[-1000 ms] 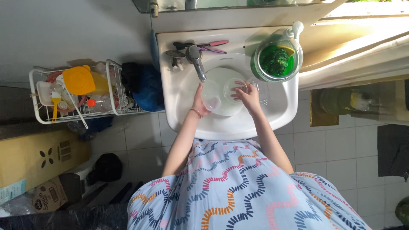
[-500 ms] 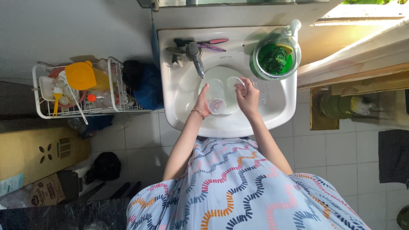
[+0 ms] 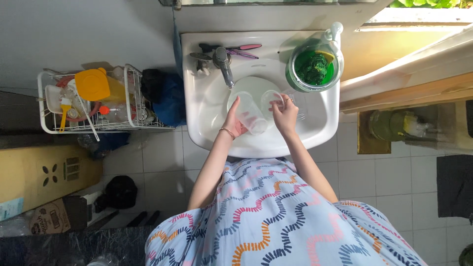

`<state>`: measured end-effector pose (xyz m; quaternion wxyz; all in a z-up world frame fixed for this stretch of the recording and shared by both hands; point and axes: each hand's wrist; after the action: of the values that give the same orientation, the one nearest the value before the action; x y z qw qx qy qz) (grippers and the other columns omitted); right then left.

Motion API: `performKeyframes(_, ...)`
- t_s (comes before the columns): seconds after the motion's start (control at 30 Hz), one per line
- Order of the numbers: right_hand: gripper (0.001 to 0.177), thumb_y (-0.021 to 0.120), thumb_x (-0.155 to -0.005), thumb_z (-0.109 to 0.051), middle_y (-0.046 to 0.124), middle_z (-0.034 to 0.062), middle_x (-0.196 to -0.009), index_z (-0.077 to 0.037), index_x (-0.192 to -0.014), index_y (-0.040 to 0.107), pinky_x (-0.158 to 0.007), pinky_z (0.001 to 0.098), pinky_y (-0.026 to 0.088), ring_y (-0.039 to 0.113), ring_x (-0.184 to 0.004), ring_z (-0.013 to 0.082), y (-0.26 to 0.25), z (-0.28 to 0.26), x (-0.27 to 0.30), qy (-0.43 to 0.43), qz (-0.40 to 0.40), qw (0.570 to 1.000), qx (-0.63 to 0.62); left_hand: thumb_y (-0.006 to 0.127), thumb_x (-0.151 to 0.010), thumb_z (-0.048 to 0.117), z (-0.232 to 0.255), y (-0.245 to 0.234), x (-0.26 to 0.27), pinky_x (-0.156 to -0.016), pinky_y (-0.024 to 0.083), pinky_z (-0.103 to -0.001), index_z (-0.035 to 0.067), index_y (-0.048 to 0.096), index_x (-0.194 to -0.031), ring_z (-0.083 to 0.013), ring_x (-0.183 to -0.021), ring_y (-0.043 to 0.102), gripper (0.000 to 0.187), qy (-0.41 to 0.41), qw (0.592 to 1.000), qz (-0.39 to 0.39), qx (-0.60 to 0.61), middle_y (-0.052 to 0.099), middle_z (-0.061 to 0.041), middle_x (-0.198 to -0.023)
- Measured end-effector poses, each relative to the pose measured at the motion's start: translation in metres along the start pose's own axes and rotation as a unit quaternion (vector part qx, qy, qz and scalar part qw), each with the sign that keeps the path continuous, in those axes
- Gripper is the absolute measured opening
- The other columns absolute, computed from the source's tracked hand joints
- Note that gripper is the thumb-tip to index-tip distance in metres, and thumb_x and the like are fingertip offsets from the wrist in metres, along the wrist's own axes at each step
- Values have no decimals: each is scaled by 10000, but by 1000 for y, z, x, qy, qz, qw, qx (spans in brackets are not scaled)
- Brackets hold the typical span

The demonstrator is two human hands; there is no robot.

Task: Washing and rinsing several plastic jars and containers in a sink using a sponge.

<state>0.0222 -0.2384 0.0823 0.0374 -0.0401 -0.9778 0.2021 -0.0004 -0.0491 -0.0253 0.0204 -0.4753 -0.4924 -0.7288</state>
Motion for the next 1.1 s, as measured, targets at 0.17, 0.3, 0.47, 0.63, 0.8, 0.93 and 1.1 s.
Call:
performKeyframes(0.17,257,672,-949,-59,757,140,-950,0,-1198,697,-755,348,569,758,-827,287,-9,-17,4,-122,56,980,147,692,-587,819,1,38,40,-756,640,-437,85,420,-1434,-327,-873,739,1153,44,972,103,-209,588,-226,-1304)
performKeyframes(0.3,267,702,-937,-7,690,145,-1036,-16,-1204,687,-803,387,572,707,-888,310,-11,-14,-3,-241,112,948,173,759,-585,809,-6,19,17,-714,667,-419,18,477,-1438,-299,-852,753,1197,73,918,145,-362,592,-209,-1352)
performKeyframes(0.47,447,622,-944,46,616,72,-1032,-85,-1356,511,-761,352,683,739,-884,181,-11,-24,-16,-17,63,976,-208,942,-558,566,-21,4,1,-875,577,-420,88,481,-1440,-247,-1073,665,1104,293,792,140,-516,649,-175,-1351)
performKeyframes(0.63,608,619,-924,96,599,60,-1046,-78,-1476,433,-808,366,680,705,-924,181,-16,-32,-14,-9,3,952,-306,1017,-514,345,-21,47,50,-1041,487,-417,104,475,-1415,-272,-1203,574,1079,461,636,87,-612,600,-74,-1359)
performKeyframes(0.8,497,638,-969,35,659,108,-1044,-83,-1445,558,-725,270,595,710,-914,157,-10,-12,-13,44,-74,972,-219,1016,-563,287,-19,64,58,-1046,491,-431,112,479,-1433,-322,-1226,562,1037,548,585,109,-588,587,-102,-1329)
performKeyframes(0.93,444,703,-973,2,652,84,-1090,-96,-1400,634,-818,241,533,622,-961,127,-5,-29,-6,-8,-66,992,-107,1010,-573,291,-19,68,60,-1048,516,-415,115,480,-1437,-311,-1224,581,1029,554,595,79,-577,566,-118,-1336)
performKeyframes(1.1,445,733,-912,-32,578,123,-1270,-95,-1342,642,-1063,325,471,568,-1221,175,-2,-41,-3,-142,-38,989,32,973,-656,251,-27,73,57,-1025,567,-389,69,422,-1463,-299,-1308,570,994,552,683,31,-478,528,-136,-1405)
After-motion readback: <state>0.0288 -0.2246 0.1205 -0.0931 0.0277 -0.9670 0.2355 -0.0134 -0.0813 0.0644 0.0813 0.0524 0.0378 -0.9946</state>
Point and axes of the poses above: each hand's wrist, its own x-axis away from the middle knuckle, its own y-axis out of the palm, z = x × y
